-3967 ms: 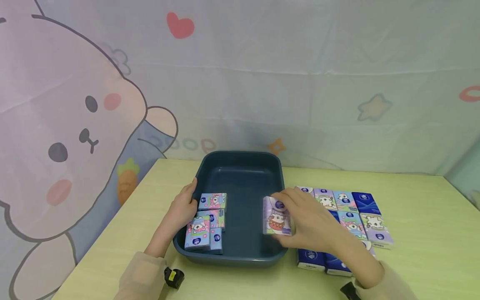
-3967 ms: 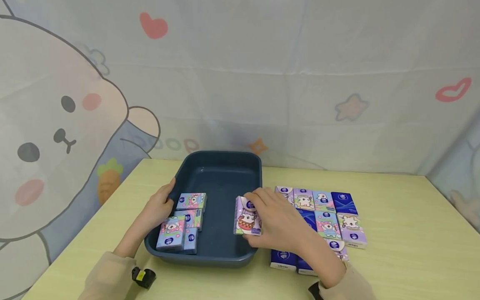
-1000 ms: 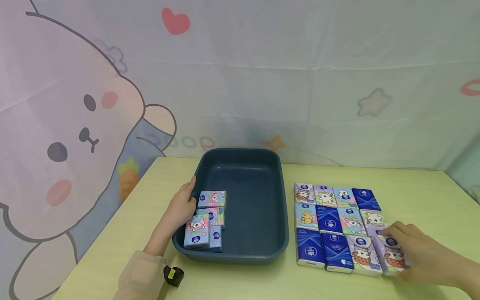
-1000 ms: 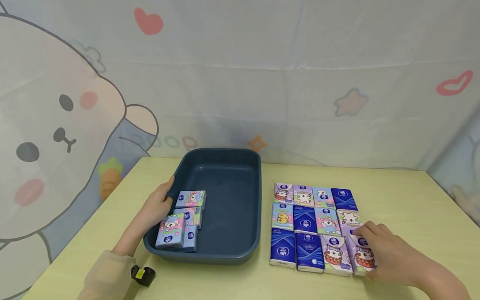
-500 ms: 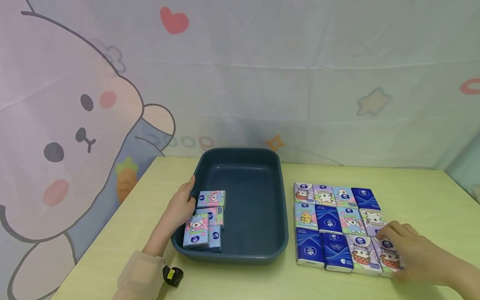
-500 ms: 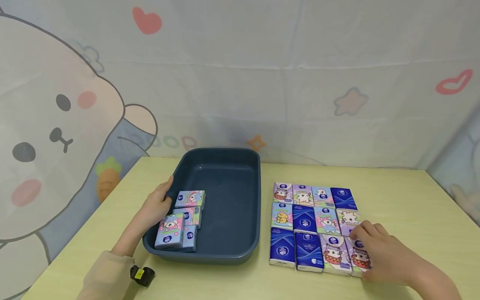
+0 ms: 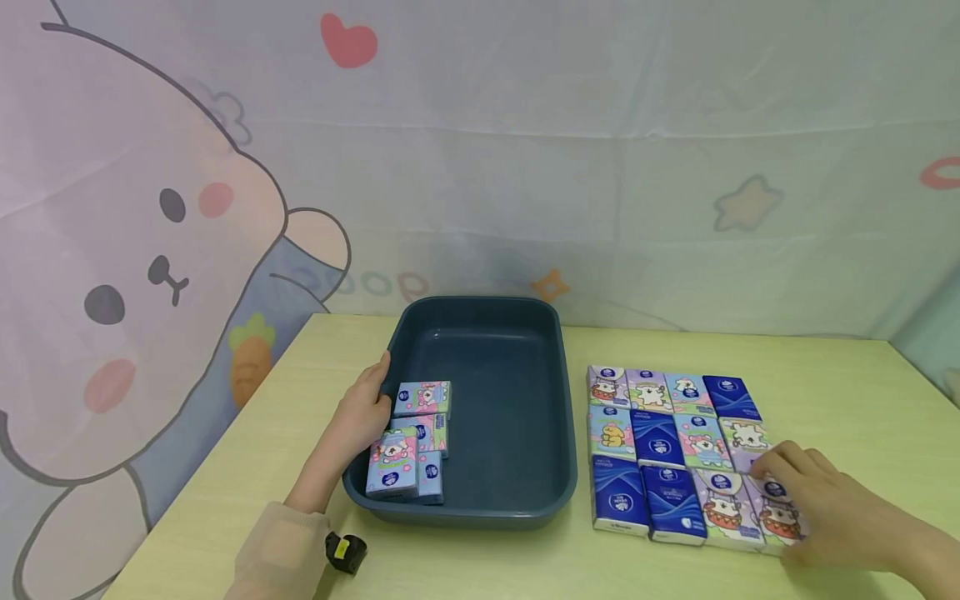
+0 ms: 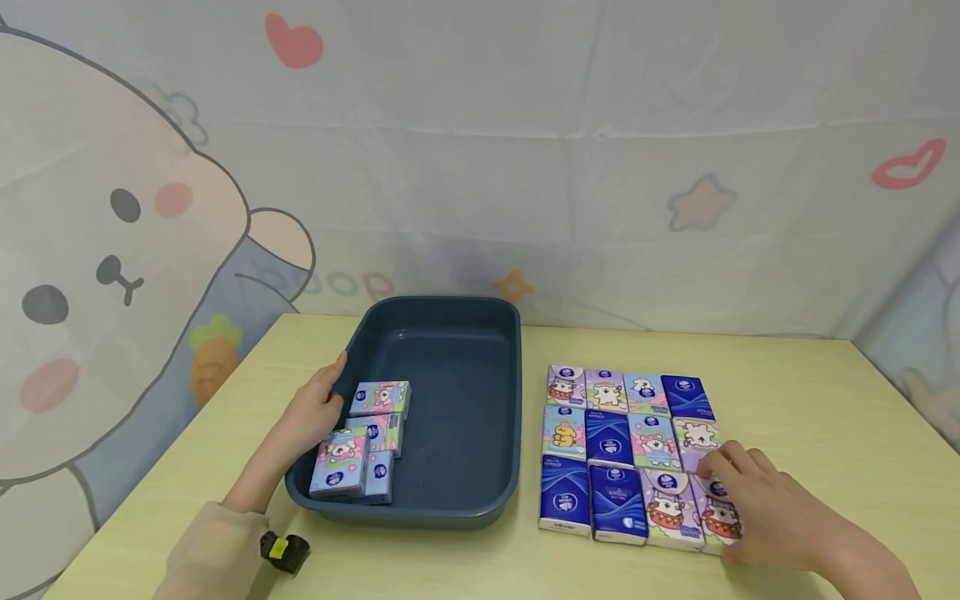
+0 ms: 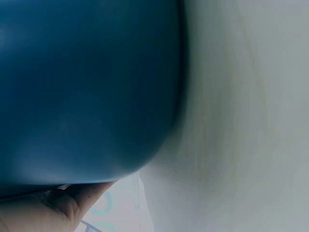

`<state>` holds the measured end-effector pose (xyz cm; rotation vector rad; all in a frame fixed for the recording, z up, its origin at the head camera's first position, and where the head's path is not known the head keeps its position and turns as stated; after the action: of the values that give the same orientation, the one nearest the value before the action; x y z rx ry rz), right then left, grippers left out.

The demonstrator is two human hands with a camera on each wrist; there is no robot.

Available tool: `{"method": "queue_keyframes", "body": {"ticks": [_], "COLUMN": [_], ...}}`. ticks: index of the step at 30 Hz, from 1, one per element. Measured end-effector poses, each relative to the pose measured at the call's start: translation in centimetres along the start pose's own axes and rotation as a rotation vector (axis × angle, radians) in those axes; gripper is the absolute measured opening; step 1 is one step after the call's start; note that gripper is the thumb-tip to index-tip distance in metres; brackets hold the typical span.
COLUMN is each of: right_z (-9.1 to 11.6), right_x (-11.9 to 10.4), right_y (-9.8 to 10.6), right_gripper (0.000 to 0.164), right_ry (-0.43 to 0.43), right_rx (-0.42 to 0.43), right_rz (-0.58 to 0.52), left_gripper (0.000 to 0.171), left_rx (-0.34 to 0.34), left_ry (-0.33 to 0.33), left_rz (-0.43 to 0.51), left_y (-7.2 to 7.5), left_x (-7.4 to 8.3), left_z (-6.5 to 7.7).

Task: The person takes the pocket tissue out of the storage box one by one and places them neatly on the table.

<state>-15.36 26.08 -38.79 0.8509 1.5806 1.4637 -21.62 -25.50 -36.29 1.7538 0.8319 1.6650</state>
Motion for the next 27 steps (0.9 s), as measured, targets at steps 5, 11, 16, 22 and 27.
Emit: {"method": "queue_keyframes", "body": {"ticks": [5,11,16,22,27], "right_z": [0.0,0.3,0.3,-0.3,-1.3], "right_x": [-0.1,-0.3,-0.6,-1.7,-3.4], "right_y": [0.1,0.2,0.6,1.7,2.8], "right_gripper": [0.075,0.081,0.079,0.072,0.064], "right_ry": [-0.013,0.0,0.001,0.023,0.022], "right_rx": [-0.014,0.009,0.024,0.031,0.043], "right_rz": [-0.007,0.011,0.007,-0.004,-0.018], "left_gripper": [0.058,0.058,0.058,0.058,0.058], "left_rx": [0.002,-0.001,-0.003,0.002,-0.002], "left_ry": [-0.008,-0.006,-0.001,0.003,0.001], "left_rz": [0.003,0.0,0.0,-0.005,-0.003], "left_y": [0.0,-0.1,-0.2,-0.1,0.1], "left_x": [0.0,0.0,0.1,0.1,0.2], "left_z": [0.0,0.0,-0.1,0.0,0.1]}}
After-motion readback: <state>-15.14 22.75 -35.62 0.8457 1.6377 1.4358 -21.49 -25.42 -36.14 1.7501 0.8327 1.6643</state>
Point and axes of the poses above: each hand's wrist, its own z-axis away from the middle knuckle, its own y-axis out of the back of the hand, x = y × z, the point moved 1 cm from there along -z, towards the middle knuckle
